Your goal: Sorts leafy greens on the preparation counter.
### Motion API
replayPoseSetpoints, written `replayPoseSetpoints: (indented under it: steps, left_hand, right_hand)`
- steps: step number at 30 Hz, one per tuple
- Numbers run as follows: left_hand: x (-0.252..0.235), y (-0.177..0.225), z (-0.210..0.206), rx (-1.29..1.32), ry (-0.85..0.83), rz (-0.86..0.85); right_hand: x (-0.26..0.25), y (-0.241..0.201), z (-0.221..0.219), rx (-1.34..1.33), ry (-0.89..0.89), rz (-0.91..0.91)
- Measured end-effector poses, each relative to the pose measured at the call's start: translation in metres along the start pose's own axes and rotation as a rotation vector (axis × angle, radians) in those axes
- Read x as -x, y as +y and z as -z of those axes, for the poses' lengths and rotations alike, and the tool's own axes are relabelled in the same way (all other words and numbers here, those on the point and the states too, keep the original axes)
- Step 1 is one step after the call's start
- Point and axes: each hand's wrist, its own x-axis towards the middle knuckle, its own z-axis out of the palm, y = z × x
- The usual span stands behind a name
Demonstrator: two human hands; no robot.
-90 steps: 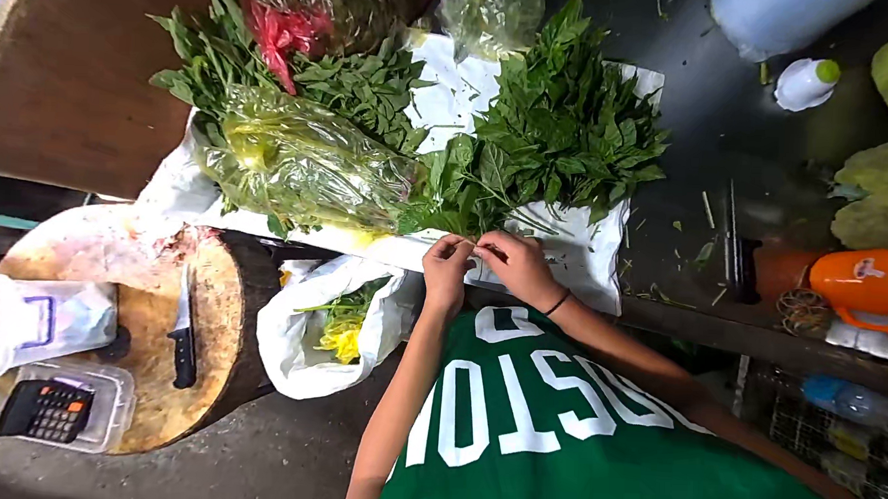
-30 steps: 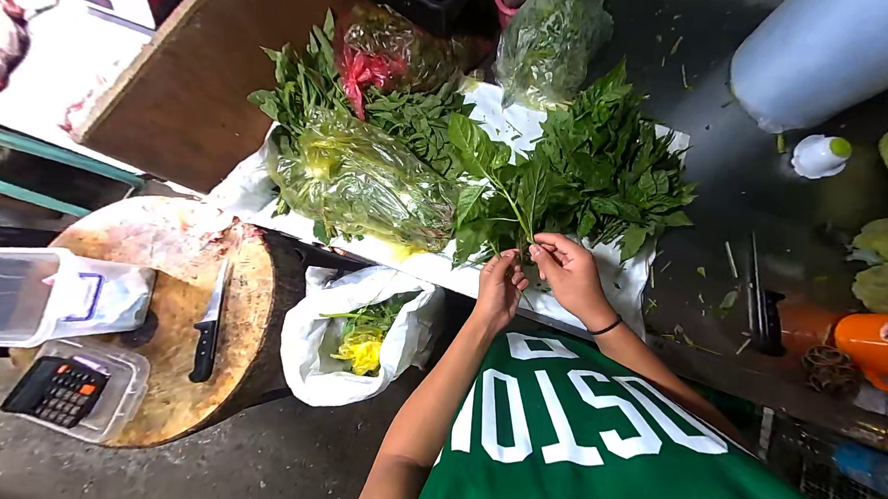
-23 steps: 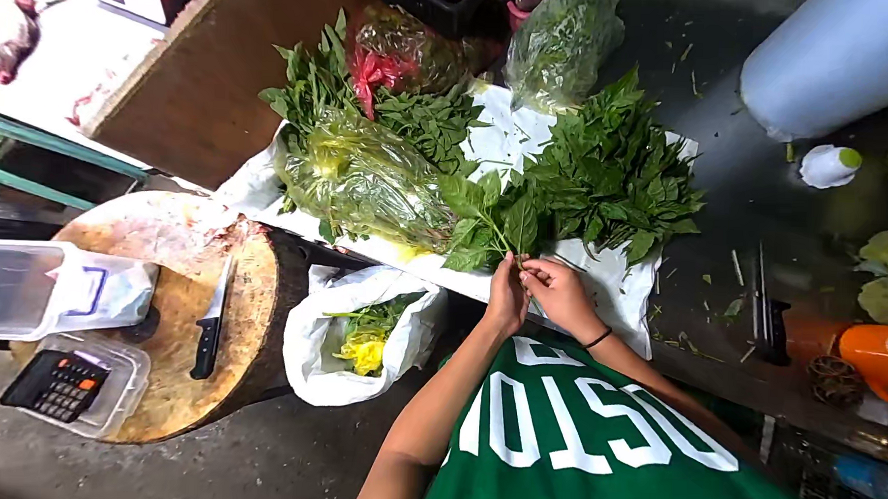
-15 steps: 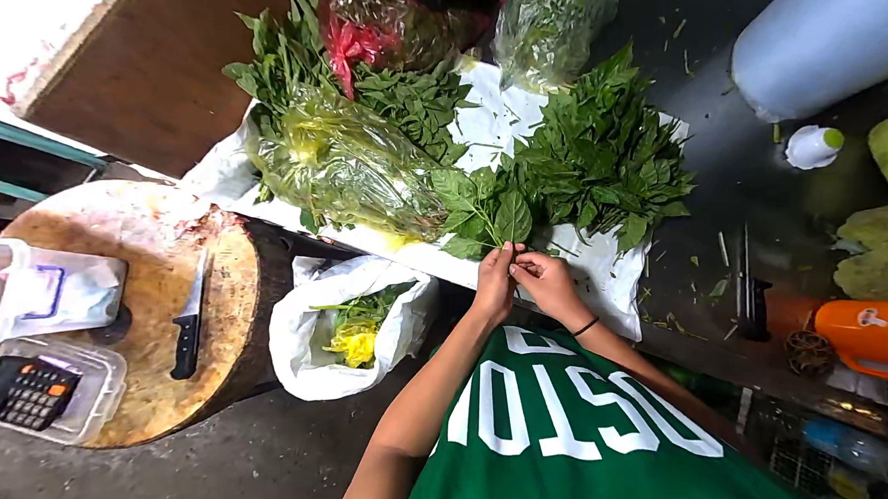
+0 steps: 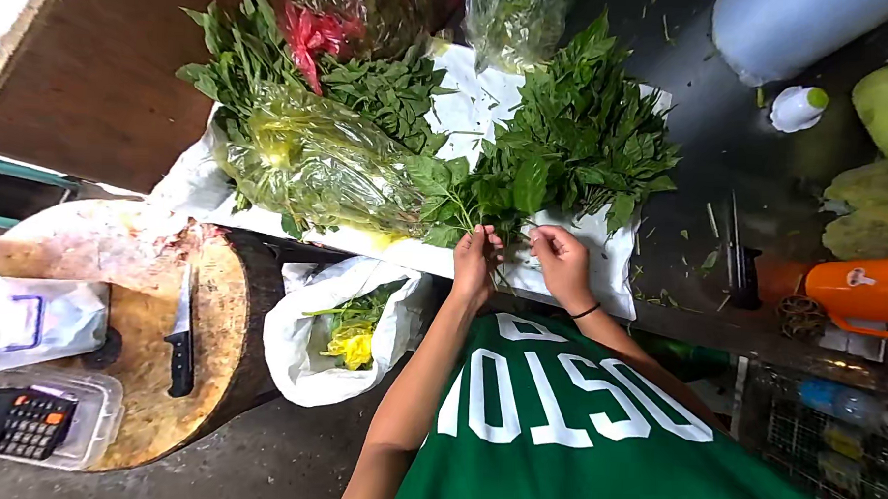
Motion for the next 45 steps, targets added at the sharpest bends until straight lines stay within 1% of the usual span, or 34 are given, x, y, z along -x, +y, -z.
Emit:
replayPoseSetpoints:
  steps: [1, 3, 5, 7, 9, 13, 15, 17, 20, 21, 24, 27, 31, 34, 36, 38, 39, 40, 41, 43, 45]
  left_hand:
    - [0.0, 0.005, 0.003, 0.019, -0.012, 0.018]
    - [0.003, 0.014, 0.01, 0.047, -0.049, 0.046]
    - [0.01, 0.015, 0.019, 0.07, -0.068, 0.072]
    - [0.02, 0.012, 0.03, 0.096, -0.047, 0.12]
    - [0.036, 0.005, 0.04, 0.148, -0.03, 0.152]
    - [0.066, -0.005, 0.063, 0.208, -0.087, 0.141]
    - [0.074, -0.002, 0.074, 0.219, -0.101, 0.136]
    - [0.079, 0.0, 0.084, 0.235, -0.129, 0.104]
    - [0.079, 0.0, 0.096, 0.262, -0.171, 0.026]
    - [0.078, 0.001, 0.097, 0.273, -0.165, 0.005]
    - [0.067, 0.015, 0.088, 0.289, -0.113, -0.051]
    - [0.052, 0.024, 0.076, 0.294, -0.074, -0.082]
    - [0.031, 0.016, 0.053, 0.363, -0.052, -0.042]
    - [0.024, 0.004, 0.035, 0.367, -0.088, 0.015]
    - [0.023, -0.005, 0.027, 0.304, -0.081, 0.028]
    - [0.021, -0.013, 0.026, 0.211, -0.006, 0.018]
    - [0.019, -0.016, 0.028, 0.189, 0.048, 0.005]
    - [0.017, -0.017, 0.03, 0.185, 0.094, -0.004]
    - [0.017, -0.017, 0.034, 0.195, 0.104, -0.014]
    - [0.024, -0.016, 0.046, 0.246, 0.079, -0.018]
    - [0.033, -0.012, 0.055, 0.261, 0.049, -0.007]
  right_hand:
    - [-0.003, 0.004, 0.011, 0.076, -0.012, -0.075]
    - [-0.012, 0.017, 0.033, 0.247, -0.182, -0.294]
    - [-0.015, 0.027, 0.039, 0.331, -0.338, -0.406]
    - [-0.014, 0.024, 0.032, 0.33, -0.409, -0.391]
    - [-0.013, 0.019, 0.014, 0.324, -0.441, -0.347]
    - [-0.018, 0.028, -0.035, 0.399, -0.542, -0.324]
    - [-0.018, 0.032, -0.046, 0.409, -0.574, -0.31]
    - [-0.016, 0.034, -0.043, 0.291, -0.537, -0.248]
    - [-0.012, 0.028, -0.026, 0.082, -0.487, -0.153]
    - [-0.01, 0.025, -0.02, 0.057, -0.457, -0.137]
    - [-0.004, 0.013, -0.006, 0.069, -0.283, -0.098]
    - [0.001, -0.017, 0.003, 0.032, -0.177, -0.049]
    - [0.002, -0.058, -0.002, -0.051, -0.134, 0.057]
    - [-0.003, -0.07, -0.025, 0.002, -0.215, 0.117]
    - [-0.003, -0.06, -0.043, 0.121, -0.371, 0.111]
    - [0.002, -0.042, -0.052, 0.26, -0.511, 0.106]
    - [0.005, -0.035, -0.052, 0.281, -0.542, 0.096]
    - [0.007, -0.031, -0.048, 0.281, -0.536, 0.08]
    - [0.006, -0.026, -0.042, 0.283, -0.488, 0.066]
    - [-0.003, -0.007, -0.025, 0.389, -0.362, 0.055]
    - [-0.023, 0.018, -0.009, 0.513, -0.295, 0.009]
